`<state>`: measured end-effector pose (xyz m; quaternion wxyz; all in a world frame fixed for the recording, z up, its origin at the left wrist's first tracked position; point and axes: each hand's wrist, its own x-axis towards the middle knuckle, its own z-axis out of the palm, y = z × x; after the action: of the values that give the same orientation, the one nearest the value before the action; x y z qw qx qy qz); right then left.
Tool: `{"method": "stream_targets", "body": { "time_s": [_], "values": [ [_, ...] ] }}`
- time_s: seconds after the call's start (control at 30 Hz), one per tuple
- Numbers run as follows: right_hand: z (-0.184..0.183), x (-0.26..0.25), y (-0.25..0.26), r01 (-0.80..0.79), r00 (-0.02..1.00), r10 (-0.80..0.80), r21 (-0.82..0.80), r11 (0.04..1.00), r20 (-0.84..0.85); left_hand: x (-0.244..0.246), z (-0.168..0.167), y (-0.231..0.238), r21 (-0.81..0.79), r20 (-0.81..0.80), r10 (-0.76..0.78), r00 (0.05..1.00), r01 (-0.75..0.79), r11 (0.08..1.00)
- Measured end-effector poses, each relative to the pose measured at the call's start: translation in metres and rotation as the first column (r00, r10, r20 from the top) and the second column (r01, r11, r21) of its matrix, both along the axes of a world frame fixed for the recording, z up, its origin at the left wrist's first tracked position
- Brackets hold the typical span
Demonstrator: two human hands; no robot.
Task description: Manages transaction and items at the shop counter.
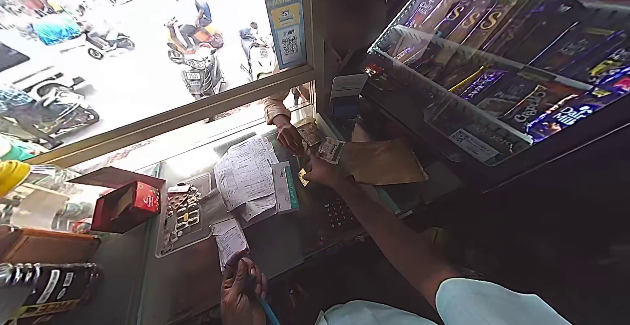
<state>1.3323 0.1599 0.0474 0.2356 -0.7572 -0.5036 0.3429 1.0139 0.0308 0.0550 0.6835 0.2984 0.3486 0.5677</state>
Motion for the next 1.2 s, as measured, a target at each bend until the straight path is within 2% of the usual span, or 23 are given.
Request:
{"method": "stream_targets", "body": {
  "time_s": [0.1,0.17,0.23,0.3,0.4,0.53,0.6,0.67,0.7,0.73,0.8,0.83,0.87,0.93,0.97,1.0,1.03,1.1,1.13,1.17,1.2],
  "values": [
    [-0.001,-0.022,-0.008,-0.115,0.993,0.115,-0.011,0.993,0.012,-0.011,-0.011,0.002,0.013,0.016,-0.015,1.0,0.015,1.0],
    [0.0,-0.019,-0.002,-0.132,0.988,0.13,0.02,0.991,0.08,-0.013,-0.012,0.004,0.01,0.018,-0.01,1.0,0.01,1.0],
    [0.011,0.006,0.003,-0.063,0.987,0.053,0.058,0.996,0.154,-0.011,-0.011,0.005,0.015,0.002,-0.008,1.0,0.008,1.0],
    [0.021,0.038,0.001,0.069,0.969,-0.089,0.093,0.993,0.231,-0.01,-0.008,0.005,0.022,-0.009,0.003,1.0,-0.003,1.0],
    [0.032,0.072,-0.016,0.199,0.937,-0.242,0.184,0.963,0.251,-0.009,-0.008,0.008,0.023,-0.042,0.032,0.999,-0.031,0.999],
    [0.02,0.084,-0.027,0.193,0.938,-0.236,0.181,0.964,0.253,0.001,-0.006,0.012,0.007,-0.084,0.056,0.995,-0.056,0.998],
    [0.017,0.075,-0.035,0.113,0.972,-0.149,0.194,0.974,0.182,0.013,-0.005,0.018,0.03,-0.013,0.053,0.999,-0.052,0.998],
    [0.023,0.038,-0.062,-0.033,0.998,0.046,0.294,0.955,-0.036,0.025,-0.005,0.026,0.061,0.206,0.029,0.978,-0.042,0.997],
    [0.022,0.014,-0.078,-0.136,0.964,0.211,0.383,0.914,-0.161,0.031,-0.003,0.032,0.067,0.339,0.0,0.941,-0.025,0.997],
    [0.016,-0.009,-0.093,-0.224,0.881,0.392,0.493,0.841,-0.267,0.041,0.001,0.037,0.06,0.448,-0.022,0.894,-0.005,0.998],
    [0.001,-0.041,-0.12,-0.275,0.691,0.634,0.684,0.676,-0.348,0.074,0.009,0.042,-0.011,0.584,-0.031,0.811,0.046,0.999],
    [-0.004,-0.06,-0.132,-0.216,0.648,0.671,0.758,0.616,-0.36,0.083,0.013,0.038,-0.03,0.567,-0.038,0.823,0.067,0.997],
    [-0.002,-0.072,-0.137,-0.16,0.638,0.684,0.808,0.566,-0.353,0.092,0.017,0.036,0.003,0.47,-0.074,0.879,0.082,0.997],
    [0.004,-0.077,-0.144,-0.065,0.682,0.645,0.85,0.523,-0.345,0.11,0.024,0.023,0.096,0.157,-0.176,0.972,0.162,0.982],
    [0.008,-0.07,-0.146,-0.036,0.711,0.615,0.855,0.517,-0.342,0.123,0.025,0.017,0.124,0.06,-0.229,0.971,0.221,0.967],
    [0.012,-0.061,-0.15,-0.001,0.731,0.577,0.845,0.534,-0.364,0.135,0.025,0.011,0.117,0.067,-0.265,0.962,0.256,0.96],
    [0.015,-0.052,-0.159,0.045,0.726,0.542,0.816,0.576,-0.423,0.147,0.023,0.007,0.086,0.151,-0.264,0.953,0.254,0.963],
    [0.021,-0.031,-0.177,0.17,0.668,0.48,0.745,0.645,-0.569,0.159,0.025,0.022,0.081,0.286,-0.186,0.94,0.17,0.982],
    [0.024,-0.019,-0.183,0.267,0.636,0.424,0.7,0.663,-0.645,0.16,0.029,0.041,0.145,0.257,-0.141,0.956,0.106,0.984],
    [0.027,-0.002,-0.184,0.404,0.599,0.319,0.622,0.671,-0.734,0.162,0.033,0.06,0.234,0.142,-0.112,0.984,0.076,0.969],
    [0.029,0.017,-0.182,0.555,0.536,0.188,0.512,0.656,-0.823,0.166,0.033,0.073,0.301,0.012,-0.124,0.992,0.114,0.947]
  ]
}}
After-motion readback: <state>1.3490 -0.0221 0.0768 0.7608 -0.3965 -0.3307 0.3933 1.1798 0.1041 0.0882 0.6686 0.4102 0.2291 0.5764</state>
